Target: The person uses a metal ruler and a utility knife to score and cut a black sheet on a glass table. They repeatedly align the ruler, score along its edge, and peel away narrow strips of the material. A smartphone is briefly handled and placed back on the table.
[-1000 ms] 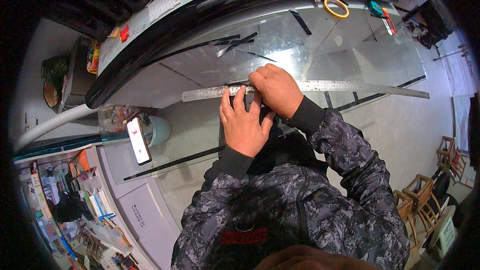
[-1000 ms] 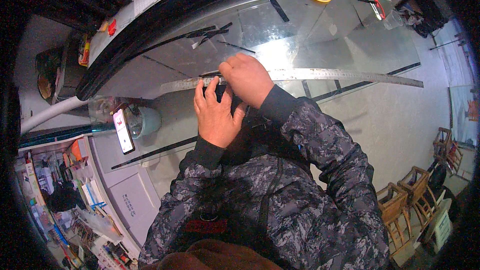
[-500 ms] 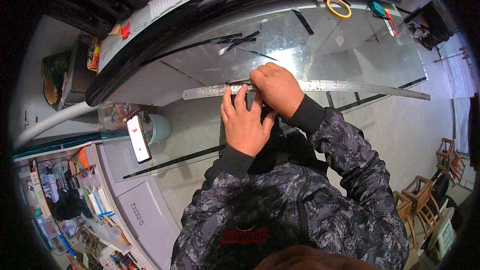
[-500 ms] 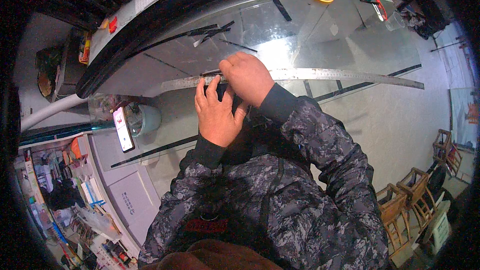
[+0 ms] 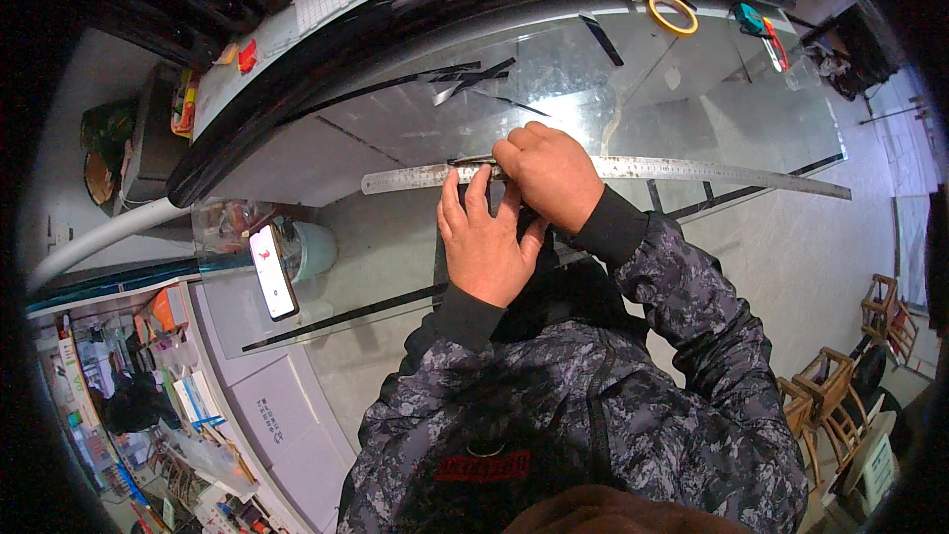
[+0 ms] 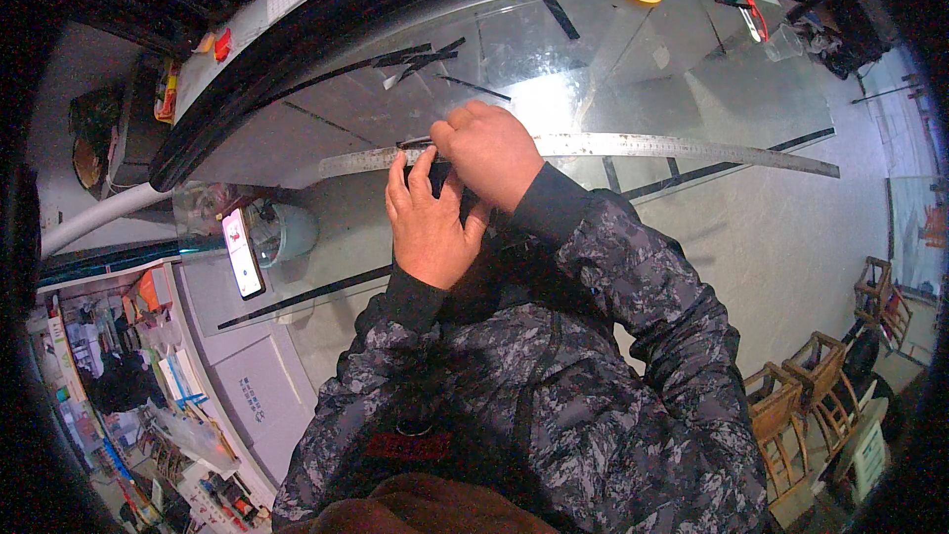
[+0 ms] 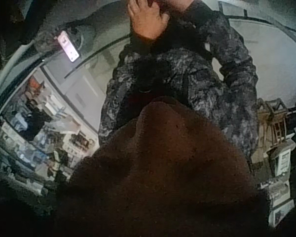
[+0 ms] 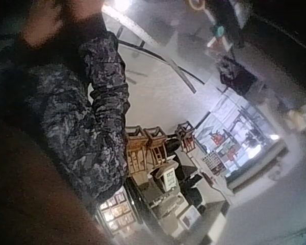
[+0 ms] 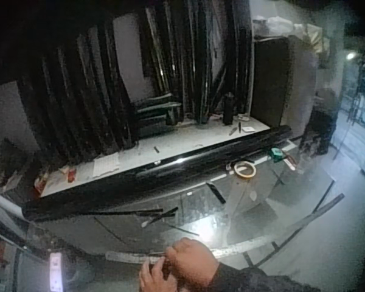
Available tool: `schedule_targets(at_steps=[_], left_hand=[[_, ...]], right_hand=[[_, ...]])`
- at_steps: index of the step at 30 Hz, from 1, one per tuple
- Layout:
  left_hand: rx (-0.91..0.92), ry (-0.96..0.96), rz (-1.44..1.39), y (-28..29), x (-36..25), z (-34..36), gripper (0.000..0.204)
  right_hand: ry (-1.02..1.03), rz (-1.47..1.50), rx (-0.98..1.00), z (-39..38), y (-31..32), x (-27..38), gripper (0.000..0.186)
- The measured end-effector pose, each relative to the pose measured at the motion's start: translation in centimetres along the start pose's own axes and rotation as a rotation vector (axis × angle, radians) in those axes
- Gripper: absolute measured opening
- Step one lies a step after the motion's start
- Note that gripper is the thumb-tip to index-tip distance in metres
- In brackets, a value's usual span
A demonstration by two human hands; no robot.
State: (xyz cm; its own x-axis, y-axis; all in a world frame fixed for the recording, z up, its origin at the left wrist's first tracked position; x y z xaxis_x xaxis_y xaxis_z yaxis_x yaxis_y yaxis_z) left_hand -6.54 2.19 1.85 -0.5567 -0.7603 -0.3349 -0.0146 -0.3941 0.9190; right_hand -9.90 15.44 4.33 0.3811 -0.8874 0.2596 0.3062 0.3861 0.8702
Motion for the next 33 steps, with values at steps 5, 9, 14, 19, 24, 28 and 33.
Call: schedule_targets(at_steps=[5,9,14,19,24,28,33], left_hand=[[0.007,0.012,-0.001,-0.1,0.1,0.0,0.052],[-0.010,-0.002,0.010,-0.1,0.1,0.0,0.057],[-0.020,-0.004,0.014,-0.1,0.1,0.0,0.058],[-0.016,-0.004,0.004,-0.1,0.1,0.0,0.064],[-0.012,0.001,-0.003,0.0,0.0,0.0,0.066],[-0.011,-0.003,-0.007,0.2,-0.1,-0.1,0.061],[-0.016,-0.005,-0.003,0.2,-0.1,-0.1,0.062]], right_hand=[[-0.008,-0.020,0.028,0.0,0.2,0.2,0.021],[-0.007,-0.029,0.055,0.0,0.3,0.2,0.021],[-0.007,-0.035,0.065,0.1,0.5,0.2,0.021],[-0.020,-0.027,0.089,0.1,0.6,-0.1,0.020],[-0.027,-0.044,0.108,-0.2,1.0,-0.4,0.020],[-0.027,-0.045,0.134,-0.5,1.2,-0.8,0.020],[-0.021,-0.049,0.134,-0.9,1.7,-1.2,0.020]])
Point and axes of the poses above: each hand's wrist, its own z-axis towards the middle knuckle, its own y-axis out of the back of the hand, x = y × z, the point moved 7 cm from there along z, towards the middle knuckle, and after that the axes turned 4 degrees about y, right-handed, at the moved point
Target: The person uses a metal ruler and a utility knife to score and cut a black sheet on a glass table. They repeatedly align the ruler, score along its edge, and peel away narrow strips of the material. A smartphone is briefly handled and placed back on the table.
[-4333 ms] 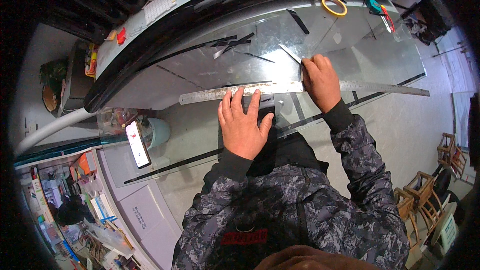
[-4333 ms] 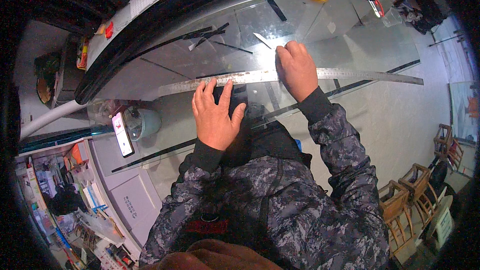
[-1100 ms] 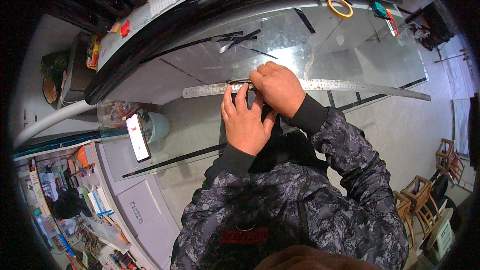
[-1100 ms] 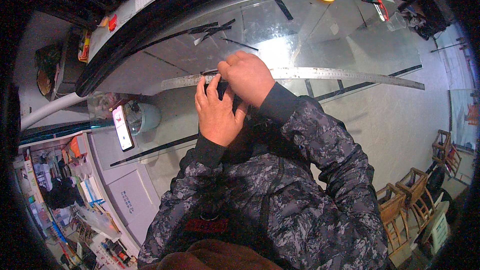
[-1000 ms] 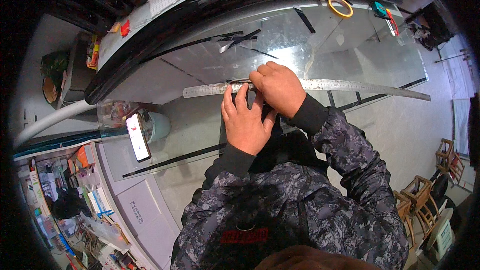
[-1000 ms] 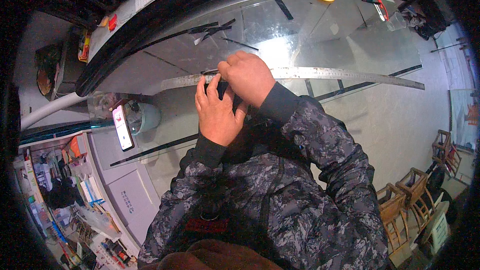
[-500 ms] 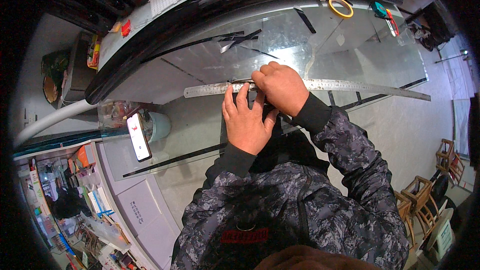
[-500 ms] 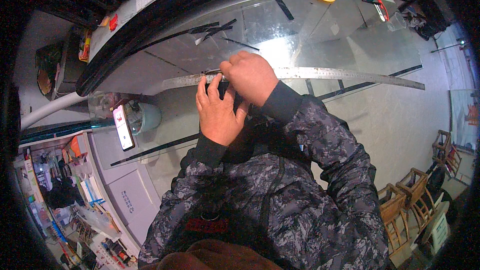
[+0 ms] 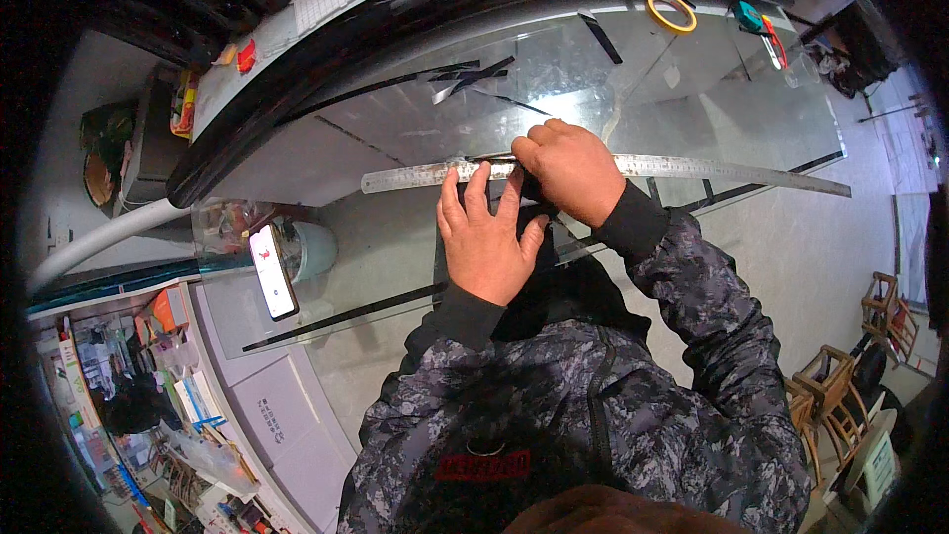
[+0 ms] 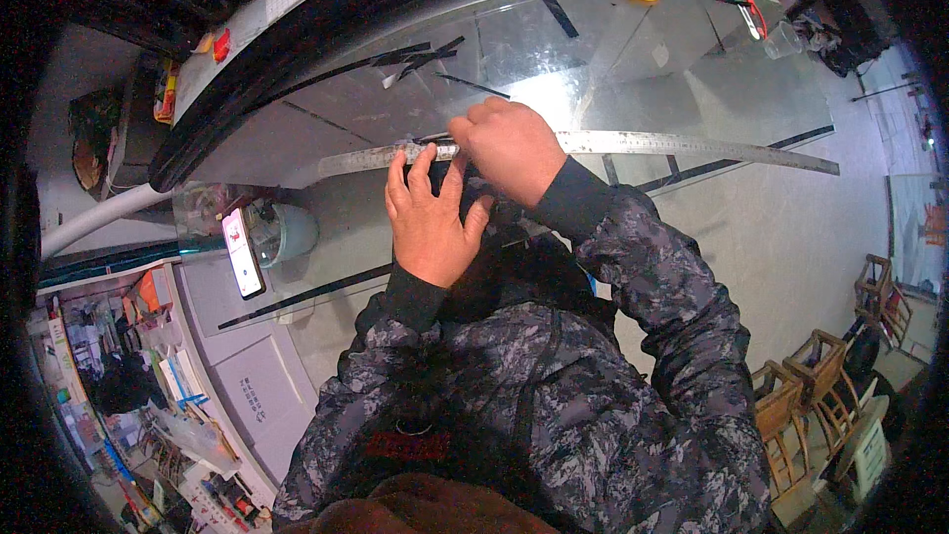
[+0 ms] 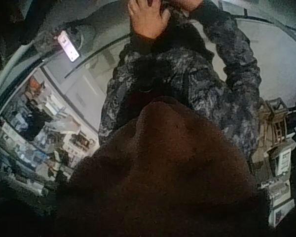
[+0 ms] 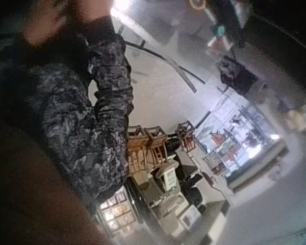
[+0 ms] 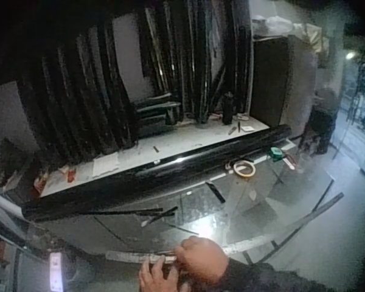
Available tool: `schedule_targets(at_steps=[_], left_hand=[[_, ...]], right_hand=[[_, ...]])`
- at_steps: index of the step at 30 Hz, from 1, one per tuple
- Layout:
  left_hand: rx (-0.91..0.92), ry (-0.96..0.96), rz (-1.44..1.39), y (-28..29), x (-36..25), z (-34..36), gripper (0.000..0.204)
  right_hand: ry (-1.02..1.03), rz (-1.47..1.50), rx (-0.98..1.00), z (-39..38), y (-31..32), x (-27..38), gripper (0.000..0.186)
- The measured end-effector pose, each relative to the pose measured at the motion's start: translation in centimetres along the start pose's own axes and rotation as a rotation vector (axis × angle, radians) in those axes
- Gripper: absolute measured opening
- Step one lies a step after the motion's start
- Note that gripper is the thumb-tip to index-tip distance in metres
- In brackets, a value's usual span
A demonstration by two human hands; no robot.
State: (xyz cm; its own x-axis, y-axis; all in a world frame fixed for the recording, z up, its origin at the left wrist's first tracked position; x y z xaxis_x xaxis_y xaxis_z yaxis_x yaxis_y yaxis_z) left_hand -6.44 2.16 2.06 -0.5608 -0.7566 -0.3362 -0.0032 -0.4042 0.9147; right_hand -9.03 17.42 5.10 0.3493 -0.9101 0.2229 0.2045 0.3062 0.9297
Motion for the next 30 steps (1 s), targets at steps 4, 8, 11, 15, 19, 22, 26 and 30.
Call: schedule_targets(at_steps=[4,8,11,15,19,22,26,30], left_hand=[[-0.001,-0.003,0.013,-0.1,0.0,-0.1,0.062],[-0.015,-0.014,0.006,0.0,0.1,-0.1,0.063],[-0.025,-0.016,0.001,0.0,0.0,-0.1,0.063],[-0.019,-0.016,0.004,0.1,0.1,-0.1,0.064],[-0.010,-0.008,0.008,0.1,0.0,-0.1,0.064],[-0.005,-0.010,0.006,0.1,0.0,-0.1,0.064],[-0.011,-0.017,0.008,0.0,0.0,-0.1,0.064],[-0.013,-0.019,0.007,0.0,0.1,-0.1,0.064]], right_hand=[[-0.006,-0.004,-0.005,-0.6,0.5,-0.5,0.018],[-0.018,-0.037,0.000,-1.1,0.8,-1.0,0.014],[-0.019,-0.050,0.000,-1.4,1.0,-1.3,0.012],[-0.028,-0.066,0.035,-1.7,1.1,-1.8,0.011],[-0.032,-0.031,0.035,-2.2,1.4,-2.2,0.011],[-0.043,-0.049,0.043,-2.8,1.8,-2.5,0.011],[-0.030,-0.080,0.038,-3.2,2.3,-2.8,0.011],[-0.024,-0.086,0.027,-3.6,2.5,-3.1,0.009]])
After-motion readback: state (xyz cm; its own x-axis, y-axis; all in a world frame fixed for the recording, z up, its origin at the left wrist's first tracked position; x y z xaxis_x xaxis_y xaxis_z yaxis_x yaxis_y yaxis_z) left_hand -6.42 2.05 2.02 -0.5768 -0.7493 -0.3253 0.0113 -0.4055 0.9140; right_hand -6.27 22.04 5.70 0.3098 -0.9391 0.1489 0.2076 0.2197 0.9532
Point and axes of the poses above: each hand's wrist, its own z-axis towards the middle knuckle, its own y-axis out of the back of the hand, x = y × z, the point moved 7 cm from there along z, towards the middle knuckle, and after that the axes turned 4 degrees about y, right-handed, at the moved point
